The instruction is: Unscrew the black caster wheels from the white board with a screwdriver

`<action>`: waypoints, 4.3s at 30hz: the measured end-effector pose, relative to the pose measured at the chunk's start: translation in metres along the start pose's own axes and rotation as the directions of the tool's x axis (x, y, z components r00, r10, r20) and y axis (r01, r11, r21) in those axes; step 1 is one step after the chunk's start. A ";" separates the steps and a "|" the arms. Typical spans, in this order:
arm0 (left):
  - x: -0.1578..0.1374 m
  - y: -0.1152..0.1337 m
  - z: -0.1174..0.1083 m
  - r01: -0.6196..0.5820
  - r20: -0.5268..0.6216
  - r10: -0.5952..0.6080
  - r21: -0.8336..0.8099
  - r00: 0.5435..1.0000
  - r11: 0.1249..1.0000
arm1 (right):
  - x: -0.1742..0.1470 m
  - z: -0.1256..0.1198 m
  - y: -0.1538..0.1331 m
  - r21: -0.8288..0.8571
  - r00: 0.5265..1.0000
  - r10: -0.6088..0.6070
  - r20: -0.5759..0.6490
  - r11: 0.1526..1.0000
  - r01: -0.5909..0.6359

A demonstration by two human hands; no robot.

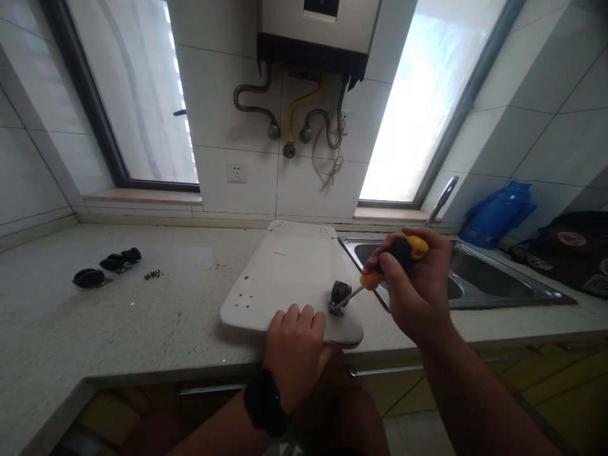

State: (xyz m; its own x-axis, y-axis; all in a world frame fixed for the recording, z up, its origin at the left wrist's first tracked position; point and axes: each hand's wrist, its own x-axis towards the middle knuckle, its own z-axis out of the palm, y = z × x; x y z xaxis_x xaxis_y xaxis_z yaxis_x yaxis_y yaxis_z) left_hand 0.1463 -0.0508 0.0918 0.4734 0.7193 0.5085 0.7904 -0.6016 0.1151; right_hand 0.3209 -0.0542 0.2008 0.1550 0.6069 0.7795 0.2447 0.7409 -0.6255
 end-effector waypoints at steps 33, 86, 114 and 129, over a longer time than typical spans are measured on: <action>0.016 -0.077 0.072 -0.151 -0.270 0.136 -0.035 0.953 0.988 | 0.028 0.029 0.096 0.007 0.964 -0.092 0.248 0.996 0.093; 0.010 -0.082 0.065 -0.137 -0.316 0.088 -0.137 0.945 0.981 | 0.061 0.036 0.043 -0.550 0.911 0.045 0.409 0.809 0.207; 0.009 -0.082 0.063 -0.138 -0.330 0.087 -0.133 0.940 0.981 | 0.075 0.027 0.021 -0.440 0.748 0.310 0.587 0.898 -0.027; 0.007 -0.083 0.068 -0.130 -0.330 0.077 -0.142 0.941 0.981 | 0.083 0.033 0.014 -0.582 0.834 0.336 0.437 0.813 -0.023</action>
State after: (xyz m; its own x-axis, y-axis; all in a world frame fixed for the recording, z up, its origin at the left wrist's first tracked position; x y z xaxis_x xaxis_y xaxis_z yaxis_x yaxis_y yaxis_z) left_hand 0.1104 0.0272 0.0280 0.3782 0.5160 0.7686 0.6590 -0.7331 0.1679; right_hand 0.3056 0.0161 0.2553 -0.2068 0.8811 0.4254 0.7521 0.4212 -0.5068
